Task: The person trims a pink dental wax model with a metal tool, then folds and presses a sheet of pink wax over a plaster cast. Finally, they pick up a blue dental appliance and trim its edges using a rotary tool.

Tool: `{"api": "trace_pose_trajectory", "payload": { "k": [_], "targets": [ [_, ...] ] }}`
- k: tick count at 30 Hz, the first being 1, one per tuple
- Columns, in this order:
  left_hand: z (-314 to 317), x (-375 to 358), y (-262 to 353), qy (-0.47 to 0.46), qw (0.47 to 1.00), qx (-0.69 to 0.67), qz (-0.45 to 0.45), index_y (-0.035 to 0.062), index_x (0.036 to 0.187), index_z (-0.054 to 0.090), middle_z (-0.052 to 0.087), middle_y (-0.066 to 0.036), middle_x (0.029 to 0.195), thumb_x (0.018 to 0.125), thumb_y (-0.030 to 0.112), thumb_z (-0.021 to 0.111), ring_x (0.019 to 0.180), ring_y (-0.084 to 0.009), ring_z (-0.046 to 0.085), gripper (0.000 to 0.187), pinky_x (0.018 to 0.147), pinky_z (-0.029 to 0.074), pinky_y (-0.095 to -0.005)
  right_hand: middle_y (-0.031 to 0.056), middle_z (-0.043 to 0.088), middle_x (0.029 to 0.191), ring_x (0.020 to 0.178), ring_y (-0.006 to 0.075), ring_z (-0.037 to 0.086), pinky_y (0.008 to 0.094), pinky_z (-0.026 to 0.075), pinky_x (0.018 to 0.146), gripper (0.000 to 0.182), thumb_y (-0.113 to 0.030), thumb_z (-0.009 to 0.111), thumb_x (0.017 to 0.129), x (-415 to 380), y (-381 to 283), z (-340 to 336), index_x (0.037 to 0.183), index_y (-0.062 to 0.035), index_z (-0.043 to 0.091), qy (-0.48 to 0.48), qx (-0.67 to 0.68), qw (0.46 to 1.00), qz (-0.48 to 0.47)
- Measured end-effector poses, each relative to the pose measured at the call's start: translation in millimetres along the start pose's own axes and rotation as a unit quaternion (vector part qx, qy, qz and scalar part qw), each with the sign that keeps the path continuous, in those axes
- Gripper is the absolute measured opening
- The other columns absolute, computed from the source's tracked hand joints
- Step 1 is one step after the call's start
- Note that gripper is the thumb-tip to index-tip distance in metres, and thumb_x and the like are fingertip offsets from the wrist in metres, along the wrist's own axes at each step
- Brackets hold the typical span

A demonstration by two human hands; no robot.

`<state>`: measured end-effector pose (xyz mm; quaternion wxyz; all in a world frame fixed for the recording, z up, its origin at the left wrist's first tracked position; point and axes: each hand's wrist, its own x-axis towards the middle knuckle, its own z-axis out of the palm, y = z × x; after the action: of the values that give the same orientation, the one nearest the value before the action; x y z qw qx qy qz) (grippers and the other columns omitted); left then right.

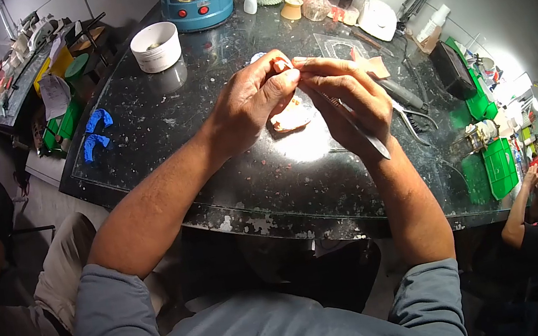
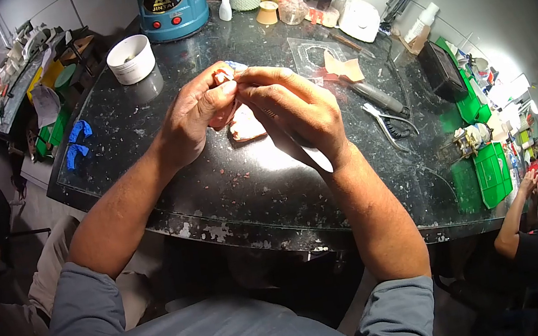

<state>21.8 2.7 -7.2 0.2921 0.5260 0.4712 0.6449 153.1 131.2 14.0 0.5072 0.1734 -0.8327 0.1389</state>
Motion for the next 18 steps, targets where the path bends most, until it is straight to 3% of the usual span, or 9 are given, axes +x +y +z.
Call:
{"api": "trace_pose_trajectory", "payload": {
  "k": [3, 9, 12, 14, 16, 18],
  "targets": [
    [-2, 1, -3, -0.019, 1.000, -0.011, -0.006, 0.0057, 0.099, 0.051, 0.040, 0.006, 0.070, 0.097, 0.031, 0.047, 0.061, -0.0020, 0.033, 0.026, 0.054, 0.028, -0.0191, 0.0131, 0.068, 0.098, 0.088, 0.0229, 0.070, 0.0297, 0.058, 0.076, 0.016, 0.007, 0.072, 0.075, 1, 2, -3, 0.088, 0.0010, 0.066, -0.024, -0.024, 0.999, -0.011],
    [-3, 3, -5, -0.005, 1.000, -0.011, -0.026, 0.0069, 0.095, 0.051, 0.041, 0.006, 0.070, 0.097, 0.029, 0.048, 0.060, -0.0022, 0.035, 0.023, 0.053, 0.028, -0.0183, 0.0117, 0.067, 0.102, 0.089, 0.0226, 0.069, 0.0303, 0.058, 0.077, 0.010, 0.003, 0.067, 0.078, 2, 3, -12, 0.087, 0.0003, 0.065, -0.095, -0.081, 0.991, -0.042],
    [-4, 1, -3, 0.001, 0.998, 0.059, -0.022, 0.0064, 0.097, 0.053, 0.042, 0.006, 0.070, 0.098, 0.030, 0.049, 0.060, -0.0022, 0.036, 0.024, 0.053, 0.029, -0.0179, 0.0119, 0.066, 0.099, 0.087, 0.0231, 0.068, 0.0315, 0.058, 0.073, 0.010, 0.001, 0.068, 0.080, 3, 4, -14, 0.088, -0.0003, 0.063, -0.099, -0.121, 0.988, 0.018],
    [-3, 2, -4, 0.005, 0.998, 0.056, -0.013, 0.0059, 0.098, 0.053, 0.042, 0.006, 0.070, 0.098, 0.030, 0.049, 0.060, -0.0021, 0.036, 0.025, 0.053, 0.029, -0.0181, 0.0102, 0.067, 0.095, 0.085, 0.0211, 0.069, 0.0295, 0.056, 0.071, 0.016, 0.004, 0.073, 0.077, 5, 3, -12, 0.091, -0.0003, 0.065, -0.036, -0.084, 0.995, 0.034],
    [-4, 2, -4, 0.011, 0.998, 0.055, -0.004, 0.0054, 0.099, 0.054, 0.042, 0.007, 0.070, 0.098, 0.031, 0.049, 0.060, -0.0020, 0.036, 0.026, 0.053, 0.029, -0.0184, 0.0100, 0.068, 0.096, 0.085, 0.0202, 0.069, 0.0282, 0.056, 0.072, 0.017, 0.004, 0.074, 0.076, 9, 2, -14, 0.091, 0.0004, 0.065, -0.042, -0.072, 0.996, -0.010],
    [-4, 2, -5, 0.002, 0.998, 0.059, -0.001, 0.0049, 0.099, 0.054, 0.043, 0.006, 0.070, 0.098, 0.032, 0.049, 0.060, -0.0021, 0.036, 0.028, 0.054, 0.030, -0.0187, 0.0105, 0.069, 0.096, 0.085, 0.0204, 0.069, 0.0284, 0.057, 0.073, 0.017, 0.004, 0.074, 0.076, 5, 5, -8, 0.090, 0.0007, 0.065, -0.040, -0.016, 0.999, 0.003]
  ]
}}
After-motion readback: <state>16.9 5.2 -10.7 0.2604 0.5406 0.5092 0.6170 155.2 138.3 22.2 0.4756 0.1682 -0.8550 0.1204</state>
